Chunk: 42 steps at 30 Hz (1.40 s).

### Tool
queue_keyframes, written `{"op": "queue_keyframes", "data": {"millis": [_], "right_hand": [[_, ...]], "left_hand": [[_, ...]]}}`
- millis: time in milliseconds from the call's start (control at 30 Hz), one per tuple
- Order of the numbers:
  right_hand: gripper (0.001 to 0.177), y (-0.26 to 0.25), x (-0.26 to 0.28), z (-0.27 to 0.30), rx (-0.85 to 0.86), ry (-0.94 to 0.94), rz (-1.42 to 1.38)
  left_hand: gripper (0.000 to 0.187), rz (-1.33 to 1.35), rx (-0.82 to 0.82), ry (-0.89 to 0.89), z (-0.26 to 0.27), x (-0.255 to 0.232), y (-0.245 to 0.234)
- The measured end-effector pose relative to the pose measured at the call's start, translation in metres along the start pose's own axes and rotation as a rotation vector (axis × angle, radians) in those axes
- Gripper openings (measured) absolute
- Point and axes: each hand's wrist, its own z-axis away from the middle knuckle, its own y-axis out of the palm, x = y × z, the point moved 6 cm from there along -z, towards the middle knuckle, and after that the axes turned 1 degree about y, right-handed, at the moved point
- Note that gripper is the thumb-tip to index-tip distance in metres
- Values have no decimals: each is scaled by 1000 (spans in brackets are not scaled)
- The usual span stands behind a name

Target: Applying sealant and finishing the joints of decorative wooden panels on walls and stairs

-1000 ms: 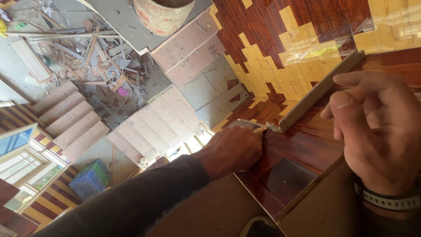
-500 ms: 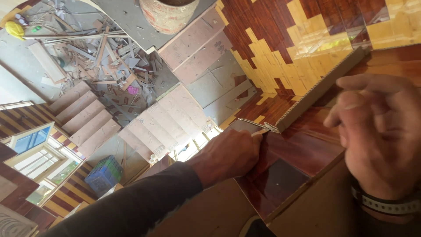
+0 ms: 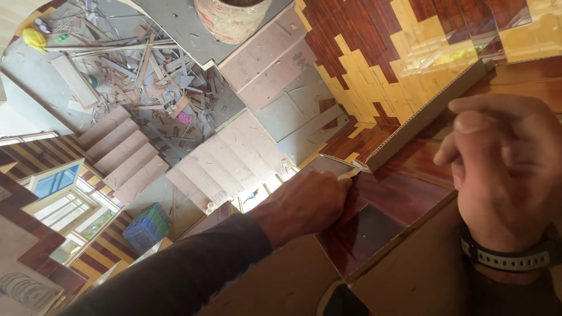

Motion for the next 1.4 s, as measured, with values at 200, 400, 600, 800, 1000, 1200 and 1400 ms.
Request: {"op": "queue_keyframes", "data": {"millis": [200, 400, 600, 800, 1000, 1200, 1400], "right_hand": [[20, -2, 0, 1, -8, 49, -11], [15, 3, 3, 0, -4, -1, 41], [21, 1, 10, -1, -8, -119, 62], [21, -11, -6, 1, -104, -2, -63], [19, -16, -1, 0, -98, 23, -40], [20, -18, -4, -3, -73, -13, -53], [19, -10, 5, -1, -53, 15, -1]], "left_hand": [[34, 17, -17, -45, -1, 0, 0], [36, -36, -36, 24, -7, 4, 8], [34, -60, -31, 17, -5, 0, 6], [32, -44, -71, -23, -2, -1, 7], [24, -96, 29, -51, -3, -4, 8], [22, -22, 62, -121, 9, -9, 3], [21, -1, 26, -293, 43, 25, 9]]}}
